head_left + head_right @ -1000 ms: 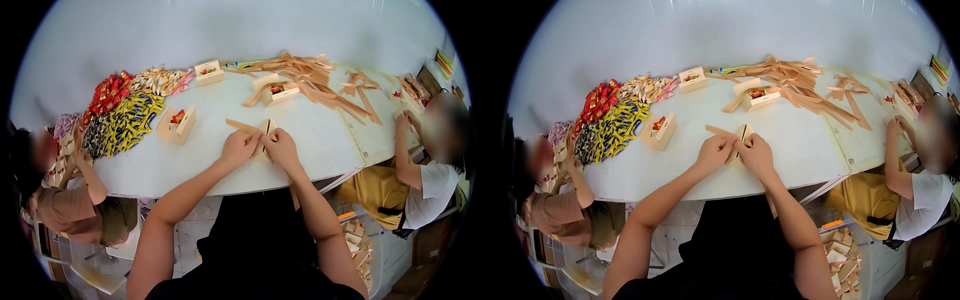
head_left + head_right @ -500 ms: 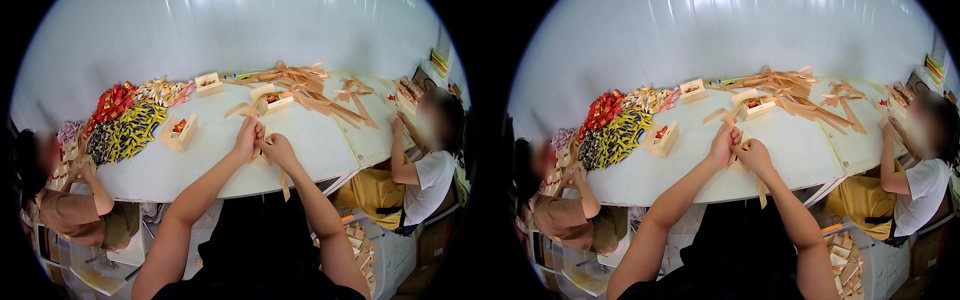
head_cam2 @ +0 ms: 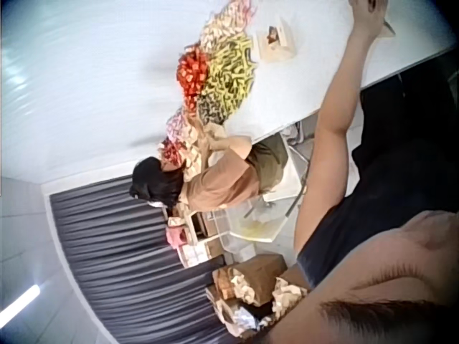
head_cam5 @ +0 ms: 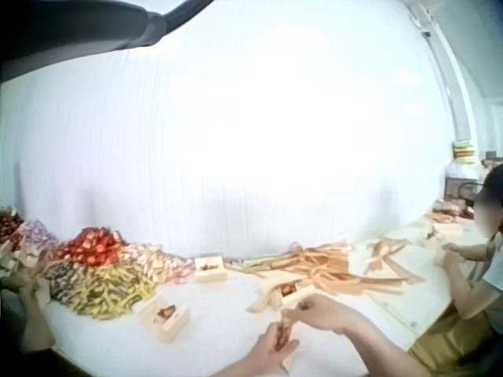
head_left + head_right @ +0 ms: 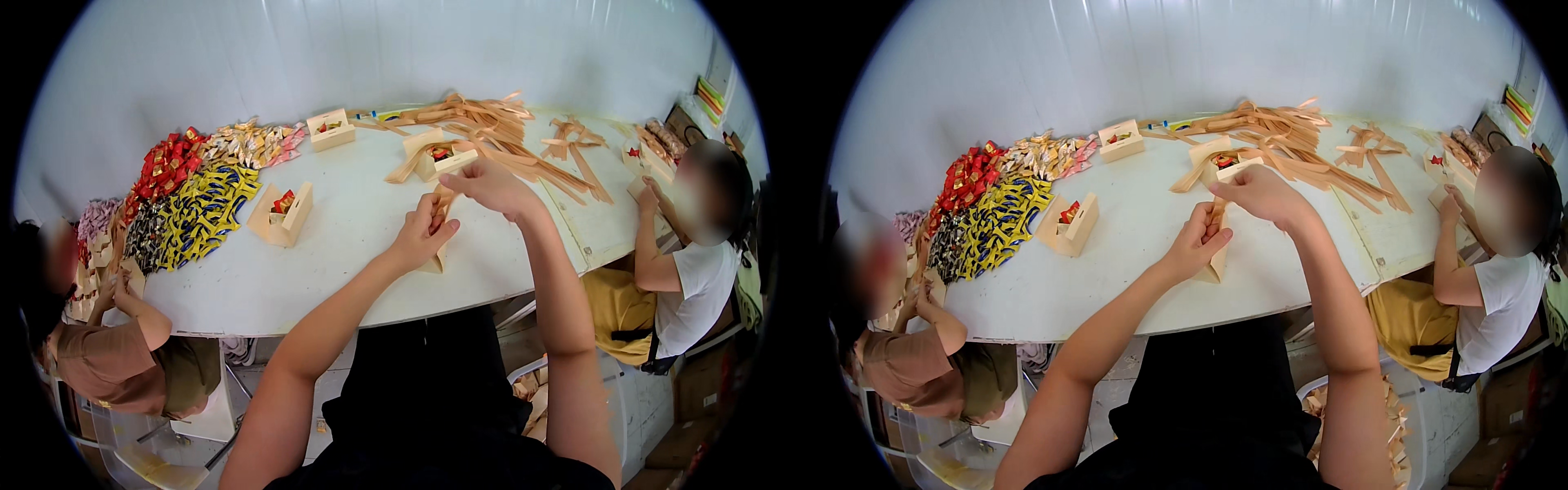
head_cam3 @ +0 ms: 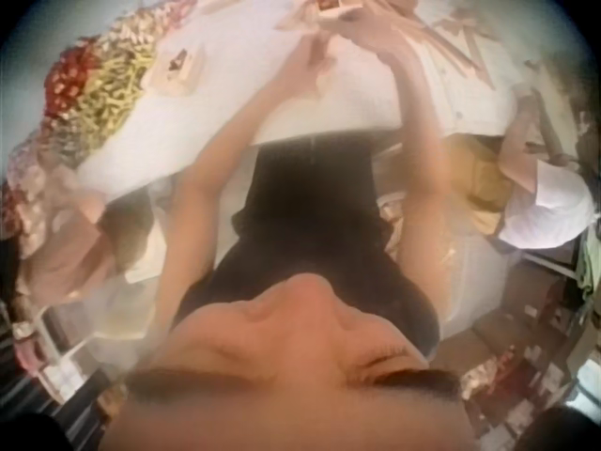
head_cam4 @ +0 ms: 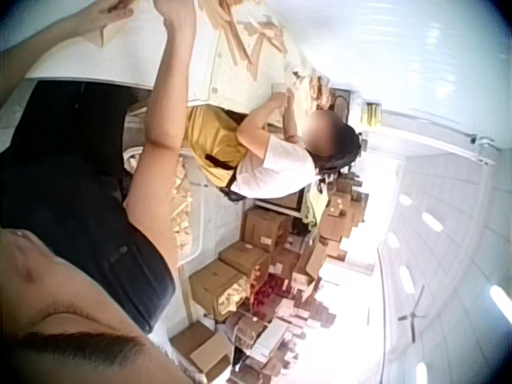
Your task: The person assembles small wooden gift boxes by inserting wrapped candies and tying ribbons around them. They work at a table with piles of candies and ribbons, placing the finished boxes in a row.
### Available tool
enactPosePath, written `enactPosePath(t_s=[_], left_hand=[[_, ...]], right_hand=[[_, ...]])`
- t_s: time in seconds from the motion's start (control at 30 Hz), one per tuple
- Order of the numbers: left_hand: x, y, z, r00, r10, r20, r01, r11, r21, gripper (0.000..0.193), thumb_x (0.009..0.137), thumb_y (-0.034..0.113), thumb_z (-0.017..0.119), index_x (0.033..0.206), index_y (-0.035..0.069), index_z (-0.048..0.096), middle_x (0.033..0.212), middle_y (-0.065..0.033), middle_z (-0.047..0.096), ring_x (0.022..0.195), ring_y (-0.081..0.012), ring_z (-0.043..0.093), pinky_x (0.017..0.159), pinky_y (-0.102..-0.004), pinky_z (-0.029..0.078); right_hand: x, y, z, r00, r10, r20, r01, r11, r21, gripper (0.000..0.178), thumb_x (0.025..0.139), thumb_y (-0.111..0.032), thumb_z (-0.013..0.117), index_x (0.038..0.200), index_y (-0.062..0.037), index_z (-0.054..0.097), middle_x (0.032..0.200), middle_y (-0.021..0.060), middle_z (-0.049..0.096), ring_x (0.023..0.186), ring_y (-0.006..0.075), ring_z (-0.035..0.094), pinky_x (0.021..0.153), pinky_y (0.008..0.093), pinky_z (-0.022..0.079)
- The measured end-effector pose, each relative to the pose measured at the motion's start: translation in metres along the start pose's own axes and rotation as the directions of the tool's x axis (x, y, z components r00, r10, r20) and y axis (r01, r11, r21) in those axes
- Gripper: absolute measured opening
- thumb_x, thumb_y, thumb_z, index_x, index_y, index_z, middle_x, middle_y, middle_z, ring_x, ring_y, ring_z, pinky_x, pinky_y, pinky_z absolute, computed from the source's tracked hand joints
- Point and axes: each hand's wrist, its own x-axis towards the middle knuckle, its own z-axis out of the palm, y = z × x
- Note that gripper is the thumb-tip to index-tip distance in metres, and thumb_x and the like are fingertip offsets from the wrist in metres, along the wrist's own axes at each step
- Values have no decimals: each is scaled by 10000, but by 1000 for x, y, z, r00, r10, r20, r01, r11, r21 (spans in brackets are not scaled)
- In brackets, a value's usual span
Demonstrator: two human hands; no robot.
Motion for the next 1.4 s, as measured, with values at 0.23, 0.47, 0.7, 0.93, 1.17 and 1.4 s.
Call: enactPosePath(t_s=[0.23,0.47,0.7,0.93,1.17,1.4], left_hand=[[1,-2,-17,948,-279,156,315,899,-305,284,1182,274,487,1182,27,628,846,15,571,756,-59,513,656,-242,445],[2,-7,-10,977,-215,16,209,929,-305,322,1180,288,488,1132,17,656,841,3,606,747,-61,521,676,-239,461],[3,-11,-15,972,-217,87,232,863,-449,324,1182,292,487,1140,27,668,874,-3,608,778,-56,544,715,-224,480],[2,10,-13,943,-320,87,310,754,-579,282,1169,253,524,1115,12,660,913,0,631,798,-94,609,726,-267,516],[2,0,-12,983,-174,56,182,919,-351,237,1154,207,562,1145,8,690,931,-5,679,840,-91,651,729,-284,547],[-6,1,-12,979,108,-172,-89,990,110,148,1080,110,672,1083,-20,741,998,-61,747,802,-114,678,680,-260,551]], right_hand=[[26,5,44,536,-410,-738,787,559,261,471,1097,-369,673,1386,-4,605,1063,56,724,881,138,613,772,307,511],[16,78,37,979,70,-193,-29,978,205,491,944,-468,842,1064,5,782,927,0,685,827,62,549,723,254,463],[26,91,69,931,-200,-305,363,595,717,108,1046,-193,724,1024,-87,716,855,-61,599,810,58,512,730,223,409],[-47,93,77,845,-526,-96,534,842,84,146,1027,-81,725,1158,-17,708,843,-50,592,765,54,490,704,246,420],[-13,92,63,955,-234,-181,285,890,356,362,972,-142,817,1278,8,696,783,-72,546,724,20,487,651,209,399],[10,105,80,962,-193,-193,243,928,283,203,951,-172,825,1005,3,737,738,-51,626,645,31,497,580,232,406]])
